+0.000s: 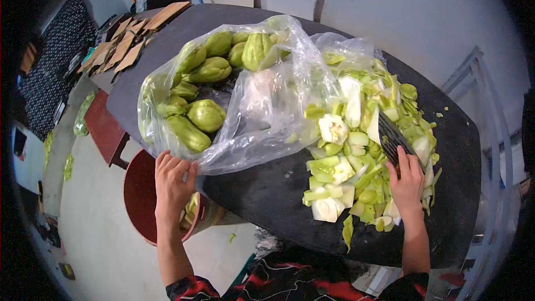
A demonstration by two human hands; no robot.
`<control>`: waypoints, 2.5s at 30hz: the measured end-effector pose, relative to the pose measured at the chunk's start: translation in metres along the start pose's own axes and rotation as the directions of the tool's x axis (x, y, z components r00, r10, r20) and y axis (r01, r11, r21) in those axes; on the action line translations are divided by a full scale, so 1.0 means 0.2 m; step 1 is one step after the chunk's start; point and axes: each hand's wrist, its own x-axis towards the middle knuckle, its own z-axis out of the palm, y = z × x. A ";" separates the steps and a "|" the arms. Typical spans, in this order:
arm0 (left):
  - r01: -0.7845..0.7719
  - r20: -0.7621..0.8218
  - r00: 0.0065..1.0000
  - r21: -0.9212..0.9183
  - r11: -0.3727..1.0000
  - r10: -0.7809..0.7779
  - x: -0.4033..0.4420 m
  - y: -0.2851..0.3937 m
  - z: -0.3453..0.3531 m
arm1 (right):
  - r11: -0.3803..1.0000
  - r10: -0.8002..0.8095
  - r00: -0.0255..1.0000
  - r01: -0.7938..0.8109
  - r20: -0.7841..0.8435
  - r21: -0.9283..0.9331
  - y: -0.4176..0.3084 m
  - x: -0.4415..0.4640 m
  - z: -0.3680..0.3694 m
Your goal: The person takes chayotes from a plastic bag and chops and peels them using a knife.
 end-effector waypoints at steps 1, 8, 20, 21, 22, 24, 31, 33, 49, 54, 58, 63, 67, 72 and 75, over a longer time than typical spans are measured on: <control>0.001 -0.004 1.000 -0.011 1.000 -0.002 0.00 -0.02 -0.01 | 0.999 0.023 0.999 -0.024 0.033 0.038 0.02 -0.02 0.02; 0.171 0.078 0.985 -0.271 0.947 -0.156 0.28 0.02 -0.14 | 0.983 0.087 0.989 -0.105 0.118 0.153 -0.02 -0.02 -0.05; -0.013 0.153 0.988 -0.018 1.000 0.016 0.86 -0.28 0.04 | 0.988 0.059 0.988 -0.078 0.141 0.130 -0.02 -0.02 -0.09; -0.028 0.212 0.977 0.005 1.000 0.027 0.88 -0.32 0.04 | 0.989 0.051 0.990 -0.068 0.130 0.131 -0.02 -0.01 -0.09; -0.029 0.212 0.977 0.005 1.000 0.027 0.90 -0.35 0.04 | 0.989 0.043 0.992 -0.059 0.121 0.133 -0.02 -0.01 -0.10; 0.070 0.502 0.857 0.112 0.991 -0.117 0.91 -0.36 0.04 | 0.989 0.052 0.990 -0.070 0.128 0.134 -0.02 -0.01 -0.09; -0.021 0.633 0.767 0.188 0.982 -0.105 0.84 -0.35 0.03 | 0.985 0.071 0.989 -0.090 0.130 0.146 -0.02 -0.03 -0.09; -0.016 0.624 0.776 0.171 0.985 -0.096 0.83 -0.37 0.05 | 0.983 0.082 0.987 -0.104 0.140 0.154 -0.02 -0.03 -0.09; -0.190 0.542 0.833 0.082 0.978 0.117 0.90 -0.42 0.00 | 0.985 0.099 0.992 -0.109 0.082 0.131 0.02 -0.11 -0.19; -0.051 0.456 0.887 -0.062 0.997 0.074 0.90 -0.43 -0.08 | 0.986 0.110 0.993 -0.114 0.043 0.121 0.02 -0.12 -0.23; 0.052 0.328 0.942 -0.338 0.940 0.066 0.93 -0.37 -0.18 | 0.986 0.115 0.992 -0.120 0.047 0.119 0.02 -0.12 -0.27; 0.034 0.180 0.977 -0.655 0.755 0.112 1.08 -0.26 -0.32 | 0.984 0.118 0.993 -0.117 0.001 0.133 0.00 -0.16 -0.32; -0.097 -0.110 0.993 -0.974 0.204 -0.053 1.14 0.12 -0.30 | 0.987 0.097 0.994 -0.089 -0.054 0.136 -0.03 -0.19 -0.35; 0.321 0.395 0.916 -0.626 -0.711 0.066 0.95 0.77 0.27 | 0.978 0.135 0.986 -0.117 -0.095 0.173 -0.08 -0.19 -0.32; 0.487 0.500 0.835 -0.481 -0.729 0.229 0.87 0.99 0.38 | 0.991 0.047 0.995 -0.036 -0.087 0.126 -0.08 -0.19 -0.38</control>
